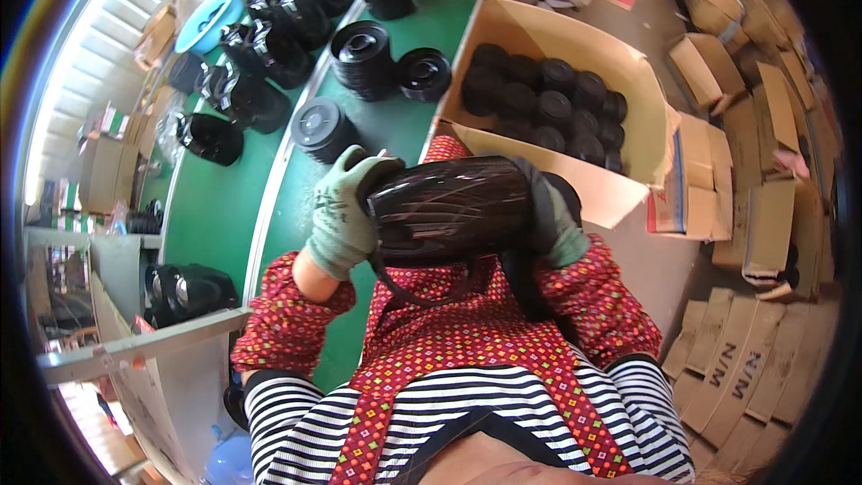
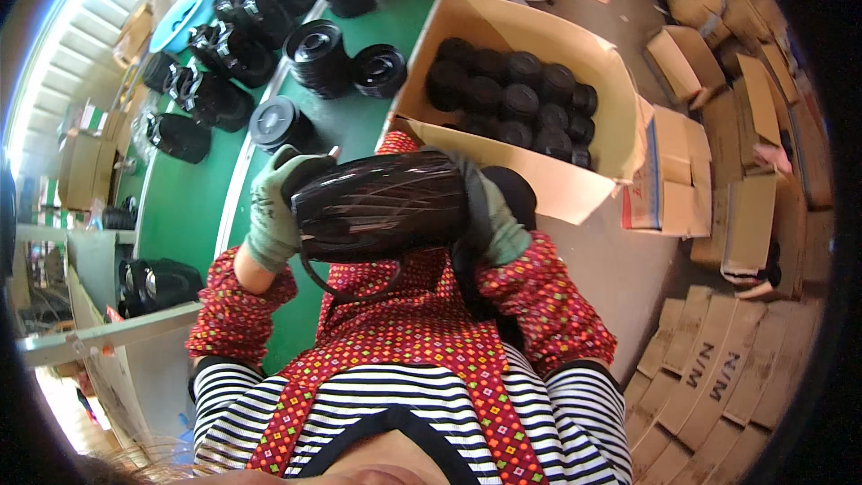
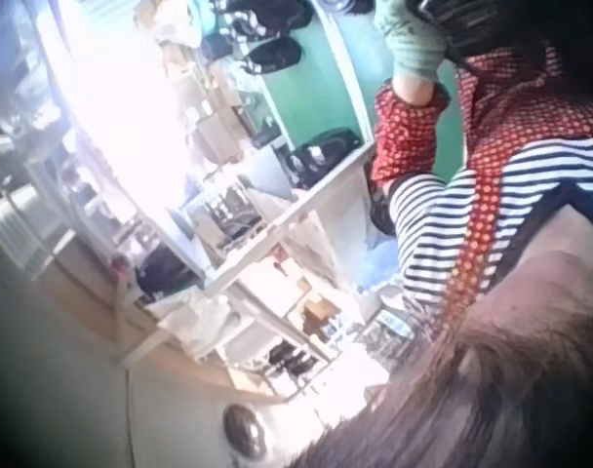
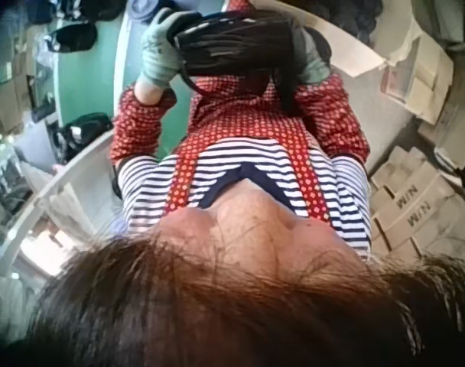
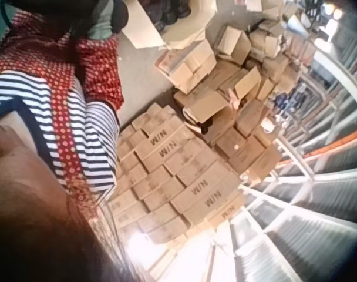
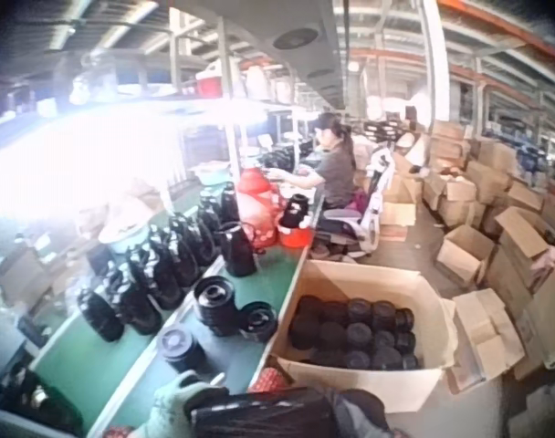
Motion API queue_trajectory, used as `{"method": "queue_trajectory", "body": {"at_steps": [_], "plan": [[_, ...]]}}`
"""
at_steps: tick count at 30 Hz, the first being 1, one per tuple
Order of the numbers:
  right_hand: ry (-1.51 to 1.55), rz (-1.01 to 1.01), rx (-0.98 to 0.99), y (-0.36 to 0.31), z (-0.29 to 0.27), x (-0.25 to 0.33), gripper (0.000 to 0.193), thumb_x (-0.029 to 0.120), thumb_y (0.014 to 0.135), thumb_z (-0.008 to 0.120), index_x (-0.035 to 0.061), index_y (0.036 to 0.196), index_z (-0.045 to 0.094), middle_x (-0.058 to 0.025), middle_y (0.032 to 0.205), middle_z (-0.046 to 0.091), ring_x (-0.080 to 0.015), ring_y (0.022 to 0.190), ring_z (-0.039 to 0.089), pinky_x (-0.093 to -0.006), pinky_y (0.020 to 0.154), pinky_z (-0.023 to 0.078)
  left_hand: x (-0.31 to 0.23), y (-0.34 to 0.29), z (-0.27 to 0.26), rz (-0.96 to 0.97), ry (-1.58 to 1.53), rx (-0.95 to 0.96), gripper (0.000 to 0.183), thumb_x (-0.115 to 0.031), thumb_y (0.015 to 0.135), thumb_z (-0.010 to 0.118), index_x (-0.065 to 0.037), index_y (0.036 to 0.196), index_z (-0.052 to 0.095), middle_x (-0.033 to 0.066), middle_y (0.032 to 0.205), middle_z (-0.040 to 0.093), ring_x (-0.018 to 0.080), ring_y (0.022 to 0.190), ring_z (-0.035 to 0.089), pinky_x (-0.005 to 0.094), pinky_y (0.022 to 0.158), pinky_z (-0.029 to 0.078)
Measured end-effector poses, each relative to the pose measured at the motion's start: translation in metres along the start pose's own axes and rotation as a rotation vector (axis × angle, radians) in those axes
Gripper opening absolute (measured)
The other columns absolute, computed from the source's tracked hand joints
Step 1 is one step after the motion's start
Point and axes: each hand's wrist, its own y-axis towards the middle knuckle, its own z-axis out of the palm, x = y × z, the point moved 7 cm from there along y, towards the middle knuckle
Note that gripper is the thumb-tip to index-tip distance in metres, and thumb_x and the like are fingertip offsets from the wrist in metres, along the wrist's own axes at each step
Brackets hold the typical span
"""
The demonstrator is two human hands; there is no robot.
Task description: The person assembles black electric kettles at a workstation. They pick up a kettle body, insert a metal rod into the base, place a lid on top, and then set the assembled unit aside. This process is repeated for multiple kettles.
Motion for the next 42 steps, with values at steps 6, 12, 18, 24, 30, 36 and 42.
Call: {"method": "queue_trajectory", "body": {"at_steps": [6,12,18,24,30,36,42], "plan": [[-0.843,-0.343,0.145,0.0,0.008,0.055,0.048,0.032,0.115,0.043,-0.0021,0.147,0.054,-0.0161,0.137,0.067,-0.0231,0.119,0.068,-0.0368,0.108,0.054,-0.054,-0.037,0.022,0.232,0.098,-0.006,0.069,-0.017,0.071,0.088,-0.006,0.135,0.064,0.021,0.126,0.06,0.0416,0.113,0.065,0.0464,0.093,0.056],[-0.098,-0.027,-0.162,0.011,-0.039,0.009,0.05,0.041,0.112,0.048,-0.0016,0.113,0.073,-0.0152,0.108,0.077,-0.0244,0.103,0.073,-0.0401,0.097,0.058,-0.055,-0.106,0.084,0.48,-0.234,0.458,0.068,-0.023,0.08,0.086,-0.006,0.142,0.064,0.0193,0.141,0.06,0.0376,0.118,0.066,0.0439,0.101,0.057],[-0.323,-0.204,0.133,0.019,-0.036,0.003,0.051,0.04,0.111,0.048,0.0011,0.085,0.069,-0.0137,0.096,0.074,-0.0244,0.097,0.07,-0.04,0.102,0.052,0.089,-0.089,0.046,-0.161,0.11,0.077,0.098,-0.018,0.068,0.093,-0.003,0.153,0.046,0.0259,0.148,0.051,0.0478,0.136,0.051,0.0501,0.115,0.044],[-0.652,0.182,0.066,0.029,-0.016,0.013,0.045,0.038,0.103,0.069,-0.0028,0.084,0.075,-0.0075,0.08,0.075,-0.011,0.071,0.066,-0.0288,0.07,0.052,0.225,-0.121,0.057,-0.436,0.182,0.259,0.094,-0.016,0.084,0.083,-0.018,0.165,0.036,0.0296,0.144,0.055,0.0465,0.127,0.059,0.0474,0.106,0.051],[-0.588,0.083,-0.158,0.008,-0.027,-0.002,0.031,0.024,0.105,0.07,-0.0026,0.09,0.076,-0.0043,0.077,0.073,-0.0074,0.068,0.065,-0.0242,0.062,0.05,0.194,-0.099,0.058,-0.622,-0.375,0.138,0.064,-0.001,0.095,0.07,-0.01,0.156,0.053,0.0098,0.111,0.07,0.0183,0.086,0.058,0.0285,0.076,0.045],[-0.869,-0.07,-0.038,0.023,-0.015,0.017,0.012,0.008,0.094,0.077,-0.0023,0.09,0.072,-0.0096,0.088,0.071,-0.0164,0.079,0.069,-0.0313,0.073,0.054,0.082,-0.031,0.041,-0.817,-0.587,0.25,0.06,-0.008,0.097,0.072,-0.005,0.154,0.055,-0.0009,0.096,0.068,0.0011,0.064,0.048,0.0185,0.057,0.035],[-1.463,-0.822,0.351,0.071,0.054,0.082,0.04,0.024,0.086,0.077,0.0079,0.122,0.074,-0.015,0.129,0.069,-0.0404,0.126,0.061,-0.062,0.118,0.033,0.011,0.031,0.036,-0.32,-0.383,0.499,0.061,-0.002,0.091,0.069,0.002,0.15,0.056,0.026,0.115,0.073,0.0344,0.099,0.074,0.0361,0.088,0.056]]}}
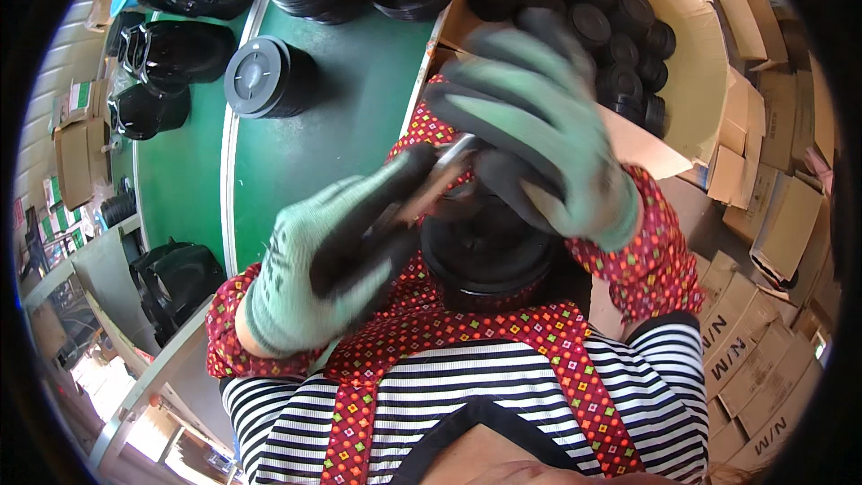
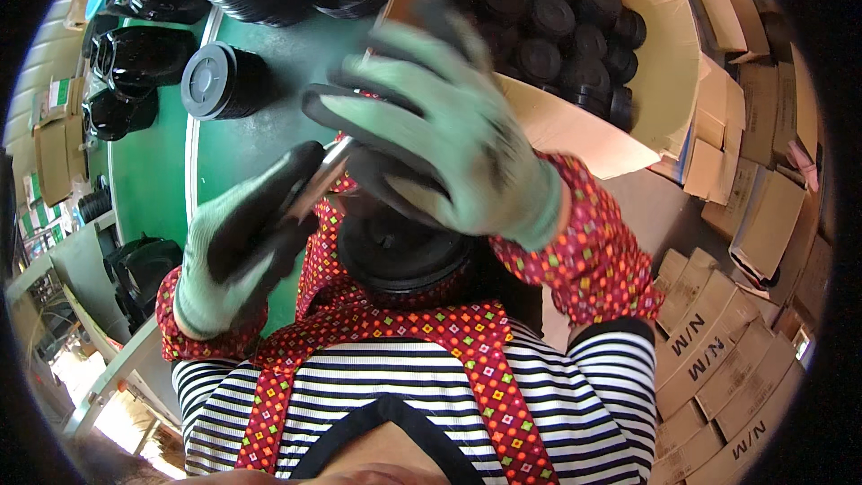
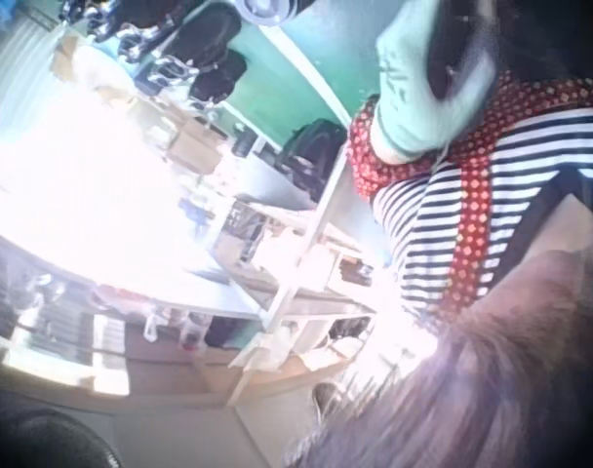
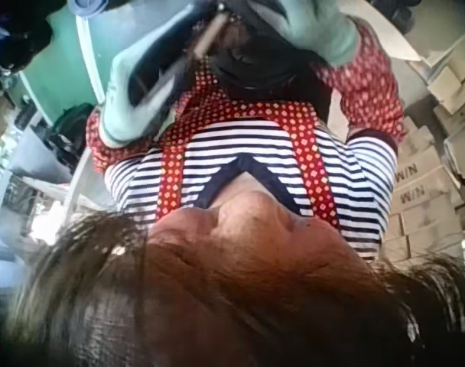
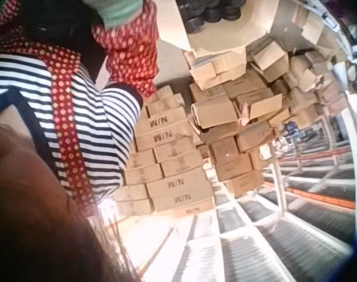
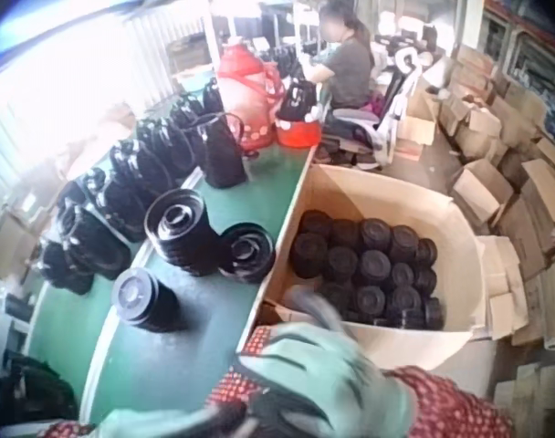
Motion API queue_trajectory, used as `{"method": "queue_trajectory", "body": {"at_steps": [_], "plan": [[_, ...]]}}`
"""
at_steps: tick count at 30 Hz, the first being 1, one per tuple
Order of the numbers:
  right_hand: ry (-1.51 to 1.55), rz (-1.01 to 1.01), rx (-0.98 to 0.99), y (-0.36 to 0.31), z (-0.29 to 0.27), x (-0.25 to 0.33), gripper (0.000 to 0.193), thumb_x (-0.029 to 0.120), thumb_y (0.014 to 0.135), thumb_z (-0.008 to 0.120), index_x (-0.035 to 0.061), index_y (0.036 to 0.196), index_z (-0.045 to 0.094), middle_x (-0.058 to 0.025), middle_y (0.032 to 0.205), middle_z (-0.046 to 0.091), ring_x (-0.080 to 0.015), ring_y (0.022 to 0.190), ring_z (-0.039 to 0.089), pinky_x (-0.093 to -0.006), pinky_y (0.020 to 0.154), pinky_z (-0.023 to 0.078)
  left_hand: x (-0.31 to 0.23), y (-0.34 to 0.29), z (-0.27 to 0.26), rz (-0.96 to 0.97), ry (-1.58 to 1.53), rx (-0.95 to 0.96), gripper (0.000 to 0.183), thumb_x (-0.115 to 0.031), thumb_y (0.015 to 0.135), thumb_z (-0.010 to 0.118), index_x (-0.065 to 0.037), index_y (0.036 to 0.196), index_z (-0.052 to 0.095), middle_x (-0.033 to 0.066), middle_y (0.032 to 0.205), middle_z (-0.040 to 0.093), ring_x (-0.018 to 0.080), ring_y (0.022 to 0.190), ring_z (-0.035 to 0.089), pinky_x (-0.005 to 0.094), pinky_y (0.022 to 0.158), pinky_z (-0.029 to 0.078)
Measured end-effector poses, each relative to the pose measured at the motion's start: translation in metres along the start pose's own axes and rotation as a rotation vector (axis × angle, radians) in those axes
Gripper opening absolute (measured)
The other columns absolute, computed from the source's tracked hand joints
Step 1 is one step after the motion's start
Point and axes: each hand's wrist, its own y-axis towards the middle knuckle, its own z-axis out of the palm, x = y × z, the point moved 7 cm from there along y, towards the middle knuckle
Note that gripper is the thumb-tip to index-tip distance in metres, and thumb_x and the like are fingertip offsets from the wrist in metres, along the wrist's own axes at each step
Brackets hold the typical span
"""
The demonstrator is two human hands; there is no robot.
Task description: The person assembles black electric kettles at a workstation. They pick up a kettle body, insert a metal rod into the base, place a lid on top, and then set the assembled unit aside. This process is repeated for multiple kettles.
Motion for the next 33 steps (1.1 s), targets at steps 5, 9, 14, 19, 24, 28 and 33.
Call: {"method": "queue_trajectory", "body": {"at_steps": [5,9,14,19,24,28,33], "plan": [[0.478,-0.063,-0.06,-0.037,0.062,-0.056,0.029,0.015,0.102,0.066,0.0049,0.128,0.07,-0.0139,0.119,0.068,-0.0322,0.115,0.063,-0.0449,0.109,0.046,-0.033,0.026,0.003,0.333,0.062,0.187,0.064,-0.03,0.088,0.073,0.002,0.142,0.064,0.027,0.12,0.069,0.0332,0.101,0.073,0.0396,0.086,0.058],[1.109,0.052,0.336,-0.012,0.089,-0.055,0.027,0.018,0.104,0.063,0.003,0.126,0.069,-0.0121,0.113,0.068,-0.0235,0.103,0.064,-0.0361,0.098,0.05,-0.049,0.049,0.044,0.609,0.085,0.172,0.039,-0.022,0.085,0.079,-0.004,0.12,0.075,0.0201,0.124,0.069,0.0377,0.113,0.067,0.0506,0.102,0.051],[1.147,0.098,0.47,-0.009,0.098,-0.055,0.027,0.019,0.103,0.063,0.0022,0.124,0.069,-0.0129,0.113,0.067,-0.0261,0.106,0.062,-0.0388,0.1,0.048,-0.062,0.061,0.092,0.547,0.381,-0.045,0.039,-0.029,0.084,0.071,-0.01,0.118,0.072,0.0092,0.105,0.068,0.0278,0.1,0.067,0.0462,0.099,0.052],[1.147,0.101,0.479,-0.012,0.104,-0.057,0.028,0.02,0.102,0.063,0.0015,0.121,0.069,-0.0137,0.113,0.066,-0.0287,0.108,0.061,-0.0415,0.103,0.046,-0.076,0.071,0.123,0.407,0.773,-0.017,0.05,-0.031,0.085,0.074,-0.008,0.13,0.071,0.011,0.107,0.069,0.029,0.098,0.069,0.0448,0.093,0.054],[1.063,0.001,0.348,-0.012,0.104,-0.014,0.028,0.021,0.101,0.063,0.0008,0.119,0.069,-0.0145,0.113,0.065,-0.0313,0.111,0.06,-0.0442,0.105,0.044,-0.059,0.047,0.09,0.626,0.319,-0.119,0.042,-0.027,0.078,0.081,-0.011,0.117,0.079,0.0079,0.1,0.073,0.0281,0.093,0.073,0.0423,0.088,0.058],[0.982,-0.05,0.273,-0.004,0.109,0.009,0.029,0.022,0.1,0.062,0.0002,0.117,0.069,-0.0152,0.114,0.065,-0.0333,0.113,0.059,-0.0463,0.107,0.043,-0.059,0.023,0.084,0.677,0.33,-0.009,0.05,-0.028,0.076,0.073,-0.007,0.121,0.077,0.0121,0.114,0.073,0.031,0.105,0.073,0.0455,0.096,0.057],[1.011,-0.04,0.328,-0.009,0.11,-0.015,0.029,0.023,0.099,0.062,-0.0005,0.115,0.069,-0.016,0.114,0.064,-0.0359,0.115,0.057,-0.049,0.109,0.041,-0.093,0.042,0.104,0.557,0.419,0.045,0.053,-0.028,0.081,0.07,-0.004,0.129,0.072,0.0129,0.125,0.068,0.0313,0.119,0.064,0.0501,0.108,0.049]]}}
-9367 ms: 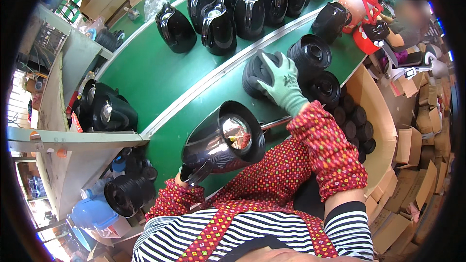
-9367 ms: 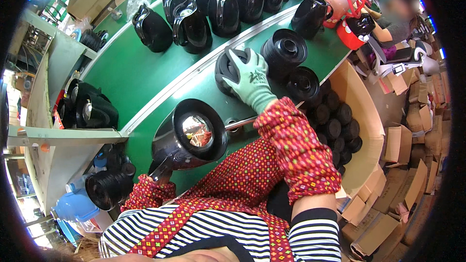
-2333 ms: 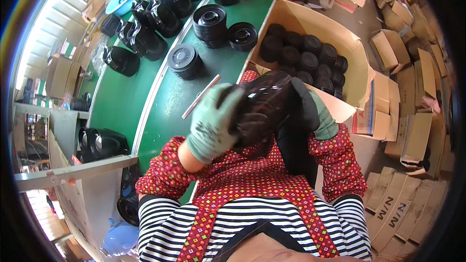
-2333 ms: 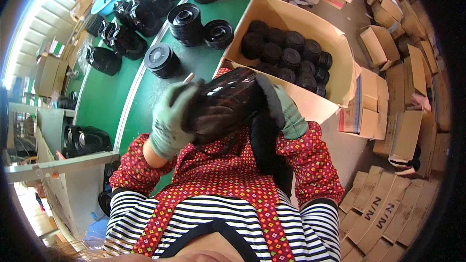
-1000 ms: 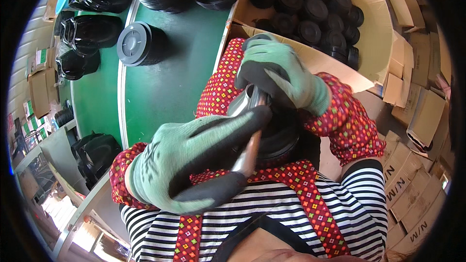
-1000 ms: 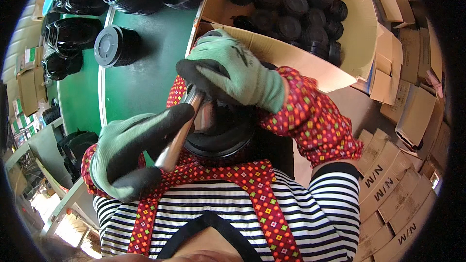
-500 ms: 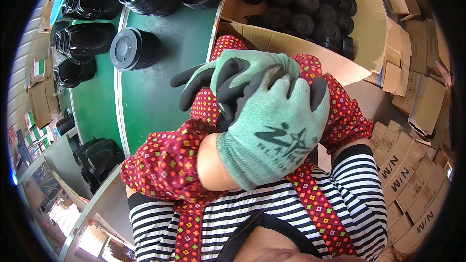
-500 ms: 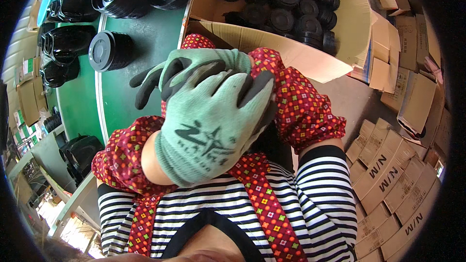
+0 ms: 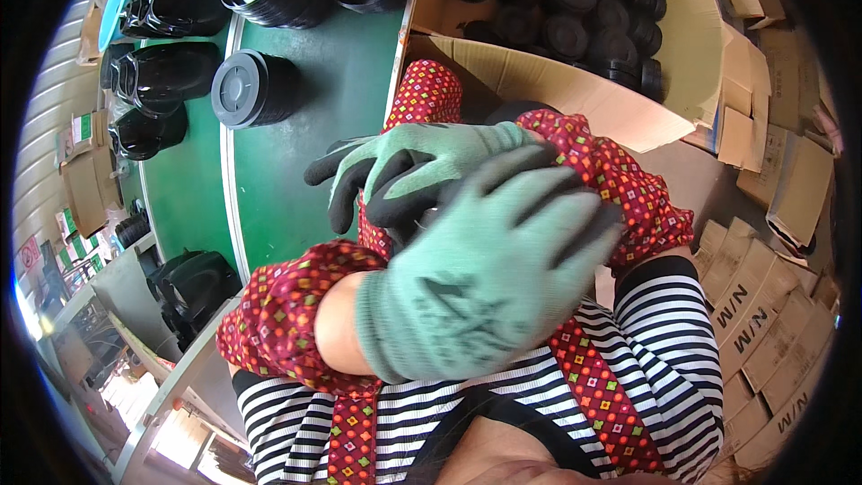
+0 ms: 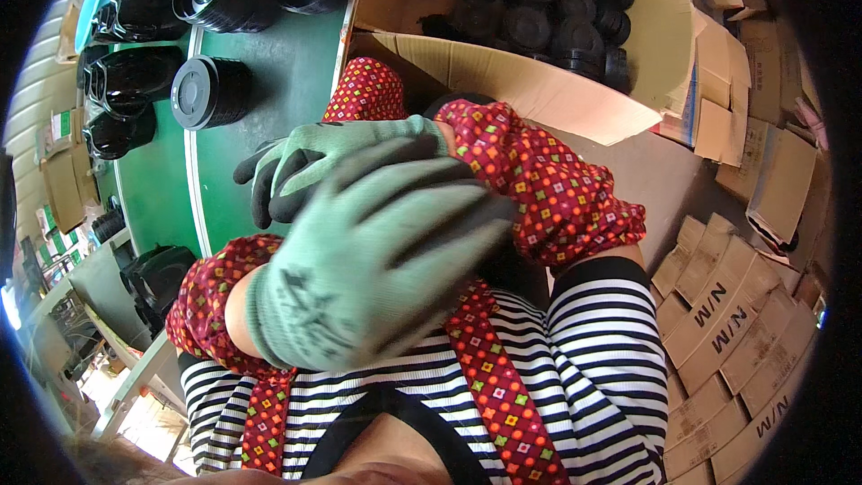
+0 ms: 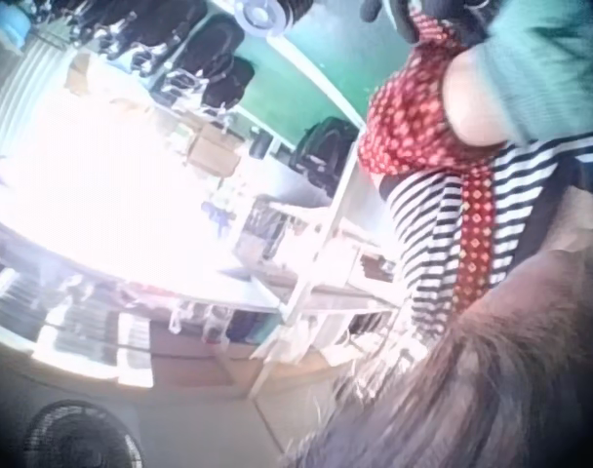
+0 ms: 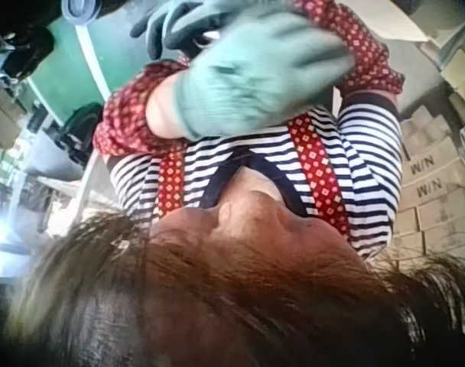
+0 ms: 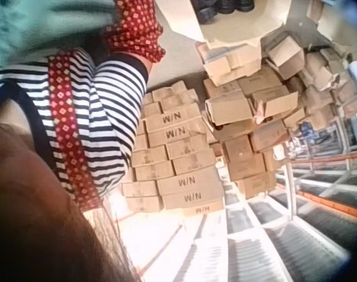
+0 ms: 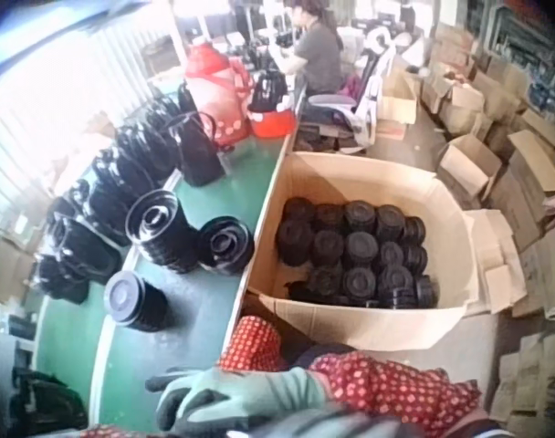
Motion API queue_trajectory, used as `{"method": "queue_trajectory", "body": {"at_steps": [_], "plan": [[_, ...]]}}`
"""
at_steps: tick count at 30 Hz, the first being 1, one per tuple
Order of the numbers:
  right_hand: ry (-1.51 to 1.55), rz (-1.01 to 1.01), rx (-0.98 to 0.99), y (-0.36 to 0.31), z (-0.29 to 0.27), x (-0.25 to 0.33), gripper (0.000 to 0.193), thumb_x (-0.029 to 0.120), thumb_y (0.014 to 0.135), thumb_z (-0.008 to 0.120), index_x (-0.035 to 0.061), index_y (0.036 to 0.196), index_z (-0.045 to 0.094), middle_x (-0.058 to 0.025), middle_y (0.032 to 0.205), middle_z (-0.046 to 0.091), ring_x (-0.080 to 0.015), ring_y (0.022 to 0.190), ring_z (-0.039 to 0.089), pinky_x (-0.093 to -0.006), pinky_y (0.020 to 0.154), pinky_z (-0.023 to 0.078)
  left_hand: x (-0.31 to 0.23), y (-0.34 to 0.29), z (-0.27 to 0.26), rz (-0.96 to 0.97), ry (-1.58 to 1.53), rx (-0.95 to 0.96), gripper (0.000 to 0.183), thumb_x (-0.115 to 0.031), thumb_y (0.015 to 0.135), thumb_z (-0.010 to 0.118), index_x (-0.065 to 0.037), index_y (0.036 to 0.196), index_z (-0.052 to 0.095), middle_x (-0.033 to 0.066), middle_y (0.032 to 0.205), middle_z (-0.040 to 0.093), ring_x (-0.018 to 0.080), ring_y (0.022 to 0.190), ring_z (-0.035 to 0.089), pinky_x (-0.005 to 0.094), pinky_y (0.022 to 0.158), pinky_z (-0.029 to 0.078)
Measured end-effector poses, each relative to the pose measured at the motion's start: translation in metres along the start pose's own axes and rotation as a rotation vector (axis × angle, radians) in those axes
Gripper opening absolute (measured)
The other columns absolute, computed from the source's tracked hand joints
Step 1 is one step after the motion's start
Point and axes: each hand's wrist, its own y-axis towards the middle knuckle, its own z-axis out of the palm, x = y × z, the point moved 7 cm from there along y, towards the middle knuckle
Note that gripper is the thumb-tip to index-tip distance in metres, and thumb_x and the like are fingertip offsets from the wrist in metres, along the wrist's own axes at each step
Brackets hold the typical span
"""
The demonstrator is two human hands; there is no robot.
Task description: The person assembles black electric kettles at a workstation. They pick up a kettle body, insert a metal rod into the base, place a lid on top, and then set the assembled unit aside. This process is repeated for multiple kettles.
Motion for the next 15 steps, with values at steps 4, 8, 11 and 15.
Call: {"method": "queue_trajectory", "body": {"at_steps": [4,8,11,15], "plan": [[-0.009,-0.011,0.009,-0.012,-0.001,-0.003,0.03,0.024,0.098,0.062,-0.0011,0.113,0.069,-0.0166,0.114,0.063,-0.038,0.117,0.056,-0.0512,0.111,0.039,0.0,0.023,0.041,-0.074,0.082,0.125,0.045,-0.028,0.085,0.067,0.001,0.121,0.07,0.01,0.101,0.064,0.0253,0.091,0.063,0.0404,0.078,0.054],[-0.083,-0.094,-0.047,-0.019,0.007,0.003,0.031,0.025,0.097,0.062,-0.0017,0.111,0.069,-0.0173,0.114,0.063,-0.04,0.119,0.055,-0.0533,0.113,0.037,-0.004,0.024,0.052,-0.089,0.08,0.266,0.046,-0.024,0.09,0.064,-0.004,0.131,0.067,0.0081,0.1,0.068,0.0239,0.09,0.07,0.0374,0.077,0.058],[-0.171,-0.164,-0.138,-0.027,0.014,0.004,0.032,0.025,0.097,0.062,-0.0021,0.11,0.069,-0.0178,0.114,0.062,-0.0416,0.121,0.054,-0.0549,0.114,0.036,-0.003,0.013,0.041,0.0,-0.1,0.192,0.049,-0.028,0.087,0.066,-0.002,0.128,0.068,0.0043,0.092,0.065,0.0191,0.079,0.067,0.034,0.069,0.054],[-0.395,-0.187,-0.327,-0.051,-0.003,0.02,0.032,0.026,0.096,0.061,-0.0027,0.108,0.069,-0.0184,0.115,0.062,-0.0436,0.123,0.053,-0.0571,0.116,0.035,0.008,-0.024,0.0,0.329,-0.517,0.028,0.043,-0.029,0.084,0.068,0.002,0.113,0.075,0.0055,0.085,0.064,0.0229,0.074,0.063,0.0381,0.068,0.054]]}}
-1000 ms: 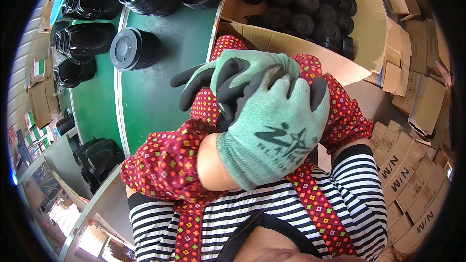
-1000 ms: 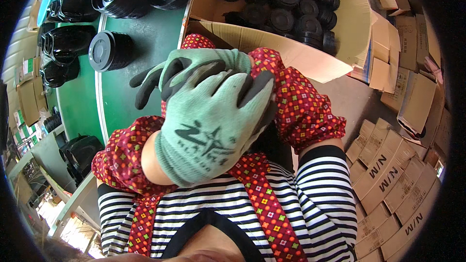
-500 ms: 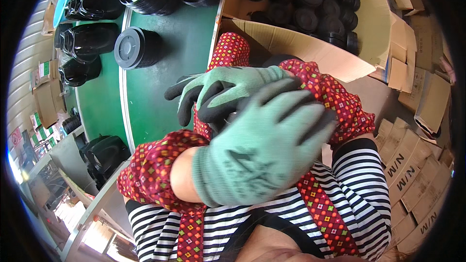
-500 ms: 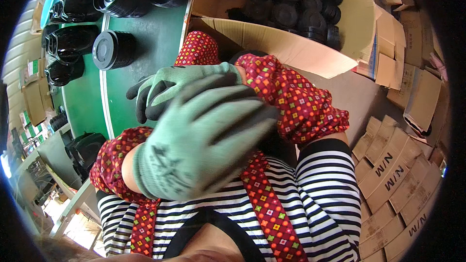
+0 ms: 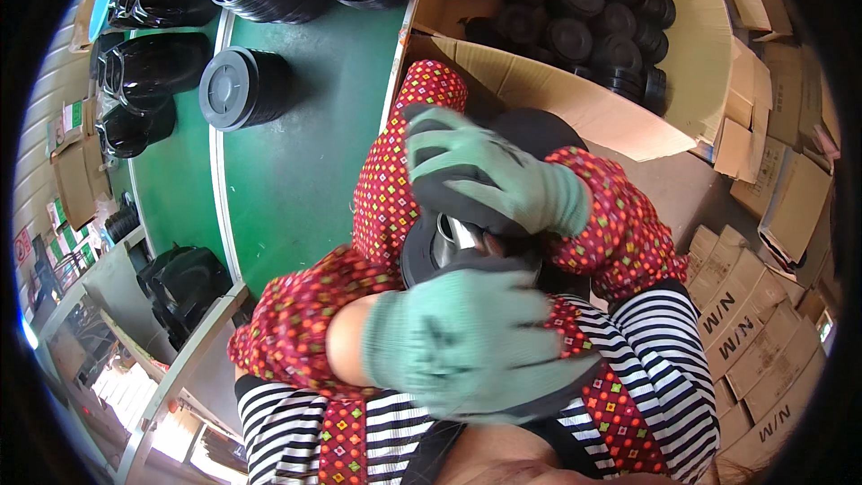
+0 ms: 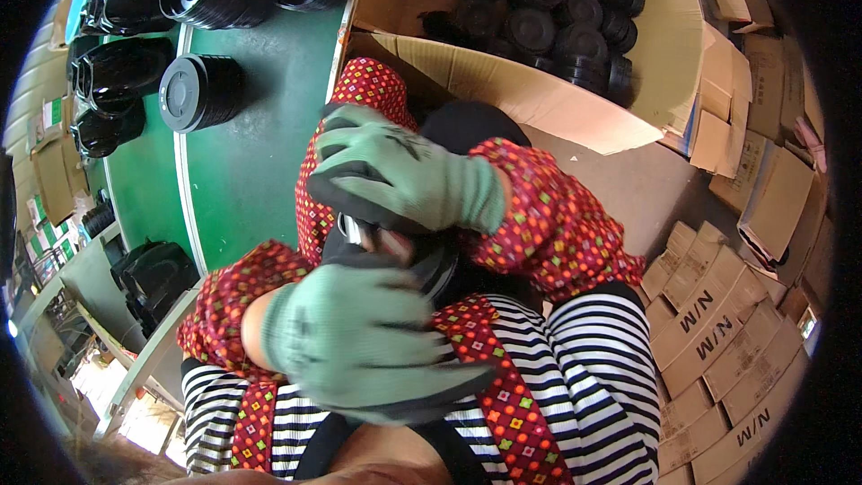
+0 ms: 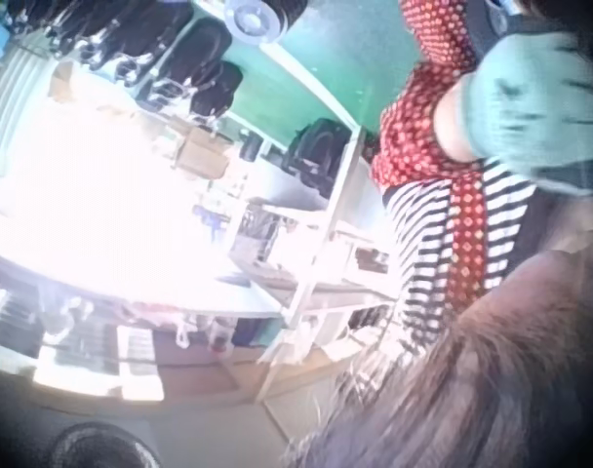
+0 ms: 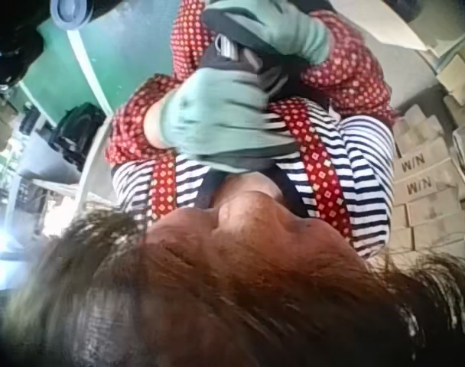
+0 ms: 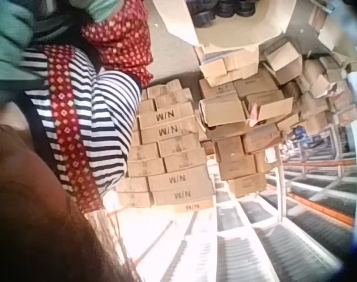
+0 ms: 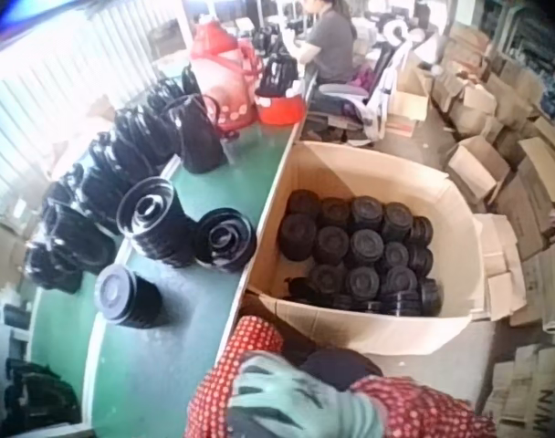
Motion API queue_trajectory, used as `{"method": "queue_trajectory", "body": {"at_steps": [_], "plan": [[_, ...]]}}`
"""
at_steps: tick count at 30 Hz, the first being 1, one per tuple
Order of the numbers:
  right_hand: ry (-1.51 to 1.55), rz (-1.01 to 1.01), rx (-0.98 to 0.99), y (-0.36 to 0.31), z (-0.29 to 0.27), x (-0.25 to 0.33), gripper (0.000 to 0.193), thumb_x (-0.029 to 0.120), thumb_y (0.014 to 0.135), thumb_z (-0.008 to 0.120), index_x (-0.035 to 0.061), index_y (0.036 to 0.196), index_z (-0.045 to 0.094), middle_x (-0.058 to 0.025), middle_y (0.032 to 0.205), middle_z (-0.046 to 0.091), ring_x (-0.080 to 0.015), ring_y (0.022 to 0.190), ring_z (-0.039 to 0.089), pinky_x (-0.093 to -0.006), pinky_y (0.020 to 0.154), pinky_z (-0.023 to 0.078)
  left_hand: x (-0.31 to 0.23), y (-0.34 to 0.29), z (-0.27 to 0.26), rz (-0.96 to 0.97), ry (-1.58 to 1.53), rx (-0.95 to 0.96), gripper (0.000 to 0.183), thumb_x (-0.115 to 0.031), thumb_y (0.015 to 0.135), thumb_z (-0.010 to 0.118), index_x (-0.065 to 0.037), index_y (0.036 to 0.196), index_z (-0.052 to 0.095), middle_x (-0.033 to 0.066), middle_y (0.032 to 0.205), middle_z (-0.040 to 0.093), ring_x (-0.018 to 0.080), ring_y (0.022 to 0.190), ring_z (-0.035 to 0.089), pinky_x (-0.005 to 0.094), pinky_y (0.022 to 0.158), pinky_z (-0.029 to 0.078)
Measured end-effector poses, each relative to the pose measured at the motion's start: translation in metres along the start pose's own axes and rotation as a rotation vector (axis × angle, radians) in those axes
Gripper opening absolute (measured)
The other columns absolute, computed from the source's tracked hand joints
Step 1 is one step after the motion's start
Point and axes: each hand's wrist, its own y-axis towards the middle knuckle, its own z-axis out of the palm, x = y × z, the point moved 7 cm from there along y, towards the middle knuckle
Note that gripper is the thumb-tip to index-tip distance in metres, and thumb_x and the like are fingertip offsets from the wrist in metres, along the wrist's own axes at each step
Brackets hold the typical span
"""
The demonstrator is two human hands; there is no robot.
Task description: The person assembles black electric kettles at a workstation. They pick up a kettle body, insert a metal rod into the base, place a lid on top, and then set the assembled unit aside. This process is repeated for multiple kettles.
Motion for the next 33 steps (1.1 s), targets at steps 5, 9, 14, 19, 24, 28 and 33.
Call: {"method": "queue_trajectory", "body": {"at_steps": [5,9,14,19,24,28,33], "plan": [[-0.247,0.268,0.354,0.03,-0.025,0.016,0.055,0.054,0.077,0.081,0.0064,0.102,0.07,-0.012,0.098,0.062,-0.0324,0.098,0.057,-0.048,0.093,0.043,0.002,-0.052,-0.034,-0.012,-0.408,-0.183,0.043,-0.029,0.104,0.061,0.01,0.098,0.078,0.0115,0.074,0.069,0.0275,0.065,0.068,0.0452,0.068,0.058],[-0.181,0.236,0.505,0.031,-0.021,0.001,0.073,0.055,0.064,0.09,0.0039,0.11,0.066,-0.0155,0.104,0.06,-0.0342,0.1,0.057,-0.0472,0.091,0.045,0.009,-0.045,-0.044,-0.262,-0.387,-0.312,0.041,-0.017,0.098,0.064,0.012,0.128,0.063,0.0198,0.098,0.07,0.0317,0.082,0.07,0.042,0.078,0.057],[-0.154,0.308,0.404,0.018,-0.028,-0.004,0.063,0.045,0.071,0.089,0.0027,0.112,0.068,-0.0157,0.109,0.064,-0.0326,0.102,0.059,-0.0468,0.09,0.047,-0.003,0.003,-0.061,-0.613,-0.051,-0.34,0.058,-0.019,0.106,0.052,0.01,0.154,0.04,0.0283,0.143,0.055,0.0363,0.128,0.057,0.0414,0.11,0.044],[-0.182,0.228,0.27,0.016,-0.023,0.011,0.058,0.042,0.073,0.086,0.0047,0.113,0.068,-0.0164,0.111,0.065,-0.035,0.106,0.059,-0.0494,0.094,0.046,0.006,0.013,-0.006,-0.793,0.683,0.135,0.081,-0.035,0.1,0.064,0.008,0.16,0.029,0.0413,0.155,0.037,0.0575,0.147,0.033,0.0607,0.124,0.026],[-0.314,0.201,0.078,0.009,-0.004,0.004,0.053,0.039,0.075,0.083,0.0067,0.114,0.068,-0.0171,0.112,0.066,-0.0375,0.109,0.06,-0.0521,0.097,0.046,0.022,-0.027,-0.02,-1.023,0.737,0.122,0.08,-0.034,0.102,0.061,0.01,0.159,0.025,0.045,0.153,0.035,0.0603,0.141,0.038,0.0587,0.117,0.038],[-0.405,0.38,0.202,0.017,0.006,0.009,0.057,0.051,0.073,0.081,0.0095,0.111,0.07,-0.0146,0.11,0.067,-0.0371,0.109,0.061,-0.0518,0.1,0.044,0.025,-0.045,-0.032,-1.31,0.436,0.072,0.075,-0.025,0.103,0.059,0.013,0.158,0.024,0.0425,0.132,0.056,0.0525,0.117,0.063,0.0528,0.095,0.053],[-0.575,0.482,0.216,0.014,0.0,0.02,0.064,0.064,0.072,0.08,0.0123,0.108,0.071,-0.0118,0.104,0.069,-0.0332,0.107,0.062,-0.0486,0.098,0.044,0.035,-0.061,-0.034,-1.32,0.379,0.12,0.061,-0.017,0.102,0.059,0.007,0.154,0.038,0.0311,0.111,0.071,0.0492,0.099,0.07,0.0505,0.084,0.056]]}}
